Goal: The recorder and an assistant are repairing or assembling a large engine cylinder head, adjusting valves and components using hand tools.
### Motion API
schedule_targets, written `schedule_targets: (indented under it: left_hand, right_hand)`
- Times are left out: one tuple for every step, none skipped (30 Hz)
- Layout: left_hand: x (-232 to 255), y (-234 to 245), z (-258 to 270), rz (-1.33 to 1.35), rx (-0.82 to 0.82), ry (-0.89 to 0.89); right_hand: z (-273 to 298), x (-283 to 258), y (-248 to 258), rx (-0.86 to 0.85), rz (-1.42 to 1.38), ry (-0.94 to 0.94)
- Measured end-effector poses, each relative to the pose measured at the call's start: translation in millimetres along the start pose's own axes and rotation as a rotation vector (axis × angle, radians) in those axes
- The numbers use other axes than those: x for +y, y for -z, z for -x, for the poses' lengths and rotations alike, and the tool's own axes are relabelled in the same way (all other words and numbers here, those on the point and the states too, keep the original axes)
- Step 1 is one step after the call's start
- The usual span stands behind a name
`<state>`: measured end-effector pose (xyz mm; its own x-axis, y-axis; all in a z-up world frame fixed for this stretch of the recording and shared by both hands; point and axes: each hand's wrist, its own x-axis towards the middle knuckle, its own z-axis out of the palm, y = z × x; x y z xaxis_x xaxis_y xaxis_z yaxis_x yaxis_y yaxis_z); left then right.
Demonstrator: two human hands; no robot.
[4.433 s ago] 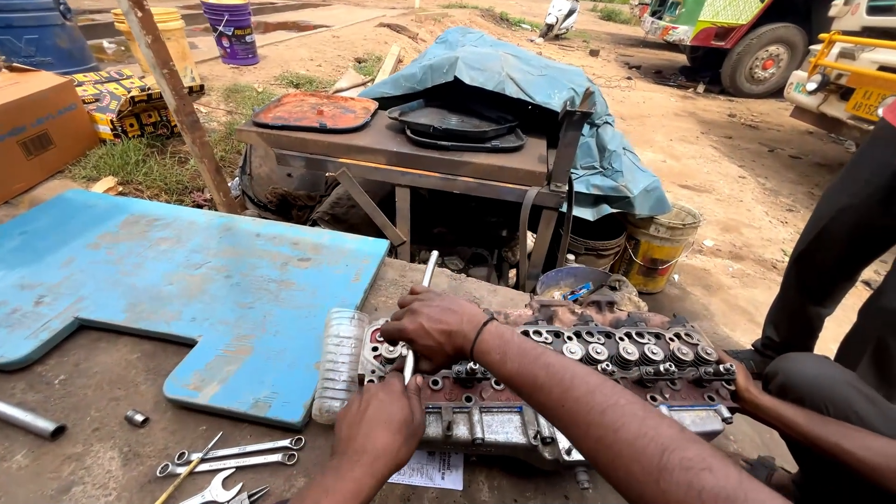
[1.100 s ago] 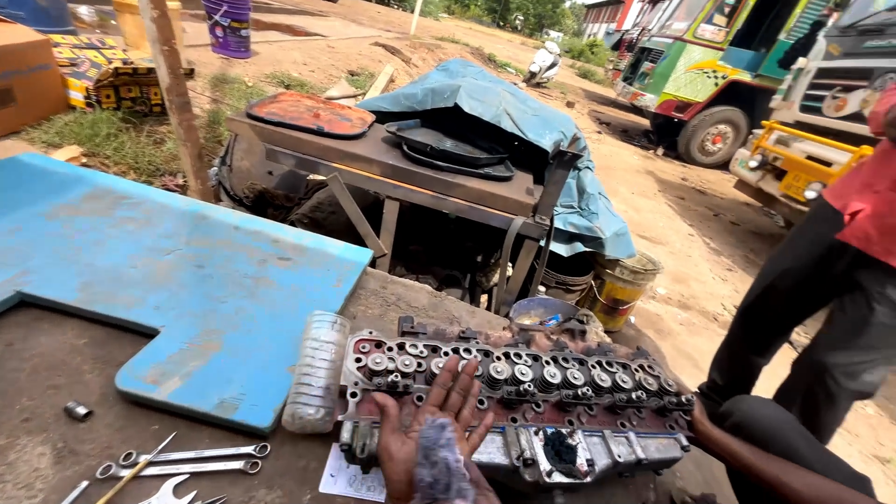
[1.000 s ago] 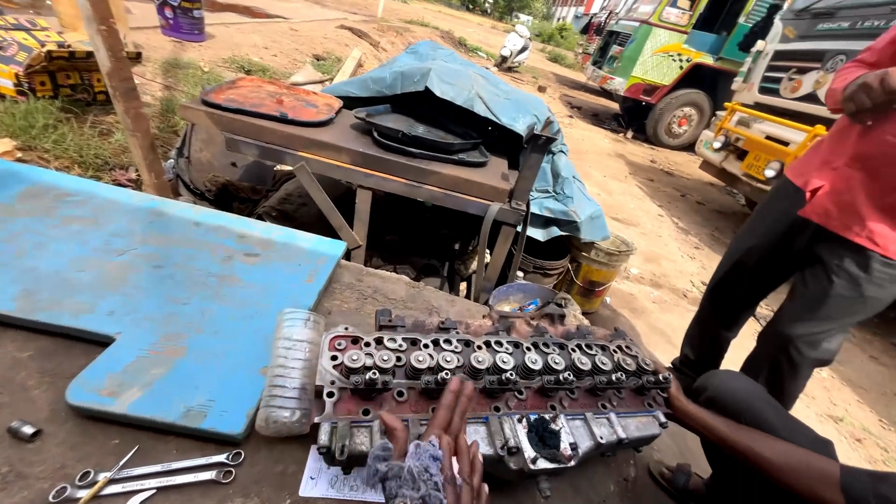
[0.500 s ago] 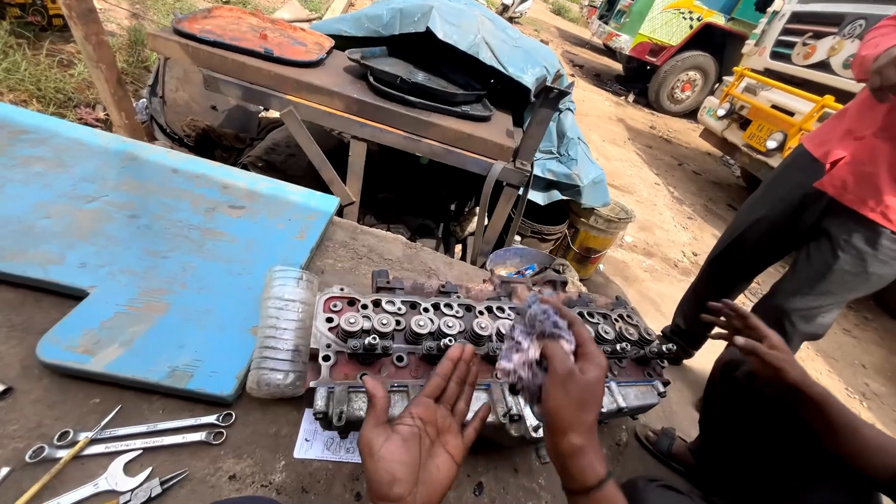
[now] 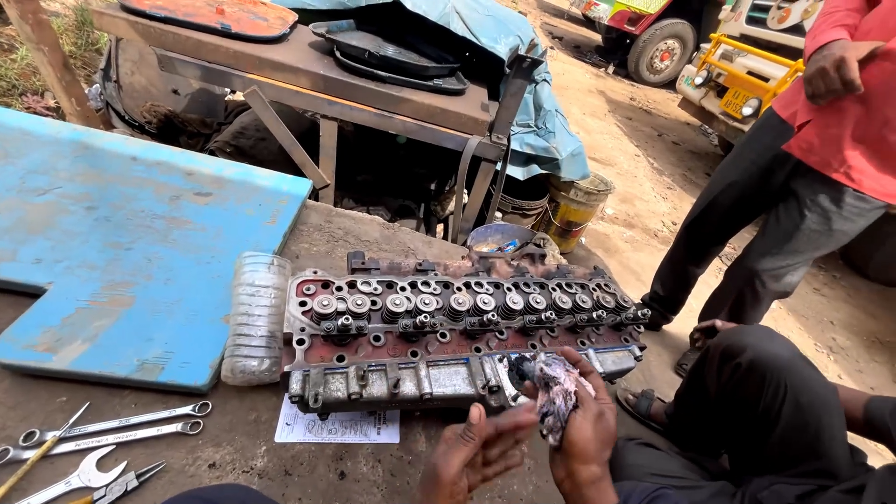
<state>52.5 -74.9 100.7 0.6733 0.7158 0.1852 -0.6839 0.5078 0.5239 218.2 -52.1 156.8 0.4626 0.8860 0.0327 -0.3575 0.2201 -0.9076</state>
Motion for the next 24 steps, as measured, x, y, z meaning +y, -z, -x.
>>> schedule_targets:
  left_hand:
    - [5.1,-11.3,-2.1,-0.397,0.127,-0.347]
    - [10.0,-21.8,-3.3,-0.798,0.255,-0.683]
    - [-3.7,-14.5,-6.1,-0.792,0.258,-0.677]
    - [-17.7,-8.1,-7.9,-0.707,0.35,-0.748]
    - [-31.3,-2.3,-9.6,-0.619,0.442,-0.817]
    - [-29.4,11.7,-5.2,-0.616,0.444,-0.823]
    - [-27.4,25.7,-0.5,-0.506,0.562,-0.617]
    - [-28.5,39.0,9.0,-0.391,0.67,-0.398]
    - [-21.1,38.8,7.5,-0.387,0.676,-0.398]
    - [-12.6,39.0,4.5,-0.31,0.792,-0.407]
    - [-3.6,39.4,2.1,-0.233,0.908,-0.416]
    - [1.3,43.4,1.0,-0.225,0.908,-0.422]
    - [6.7,47.5,0.7,-0.169,0.93,-0.268]
    - [13.0,52.1,0.7,-0.108,0.951,-0.124]
    - [-18.6,64.9,-5.1,-0.096,0.957,-0.138]
    - [-46.5,79.4,-9.5,-0.283,0.786,-0.201]
    - [-74.7,93.4,-15.3,-0.466,0.607,-0.253]
    - [-69.7,76.3,-16.8,-0.468,0.598,-0.252]
    - [-65.0,59.4,-18.4,-0.283,0.506,-0.254]
    - [-62.4,42.2,-17.4,-0.095,0.418,-0.252]
    - [-48.3,29.0,-15.8,-0.091,0.416,-0.25]
    - [-33.1,17.2,-12.0,0.13,0.354,-0.095]
    - [-17.2,6.1,-8.5,0.35,0.287,0.06]
    - [-14.0,10.9,-13.0,0.35,0.288,0.059]
  right_hand:
    - [4.0,8.3,16.0,-0.135,-0.018,-0.022]
    - [9.8,17.8,33.2,-0.264,-0.041,-0.043]
    - [15.3,22.1,40.0,-0.259,-0.036,-0.049]
    - [21.7,25.9,46.9,-0.276,0.074,0.036]
    - [28.3,29.1,53.2,-0.294,0.184,0.121]
    - [27.8,31.2,53.0,-0.3,0.187,0.122]
    - [27.5,33.3,52.5,-0.339,0.347,0.262]
    - [32.3,36.6,54.4,-0.374,0.508,0.395]
    - [37.1,39.8,54.8,-0.378,0.511,0.389]
    - [41.6,42.6,54.7,-0.407,0.672,0.526]
    - [46.6,45.5,54.1,-0.436,0.833,0.662]
    - [47.3,46.9,52.0,-0.443,0.838,0.665]
    - [48.6,48.5,49.2,-0.481,0.998,0.808]
    - [47.4,50.3,44.9,-0.53,1.153,0.952]
    - [44.8,49.7,41.2,-0.551,1.152,0.958]
    - [43.9,52.4,35.3,-0.587,1.294,1.106]
    - [42.7,54.1,30.2,-0.618,1.434,1.257]
    - [30.7,42.0,24.7,-0.61,1.439,1.261]
    - [18.5,29.8,19.7,-0.805,1.345,1.201]
    - [8.2,18.2,15.7,-1.0,1.24,1.128]
    - [-15.4,9.7,7.1,-0.999,1.245,1.126]
    - [-38.0,3.6,-2.5,-0.855,1.371,0.828]
    - [-61.1,-1.8,-12.5,-0.707,1.471,0.523]
    - [-75.1,-15.7,-28.6,-0.709,1.47,0.524]
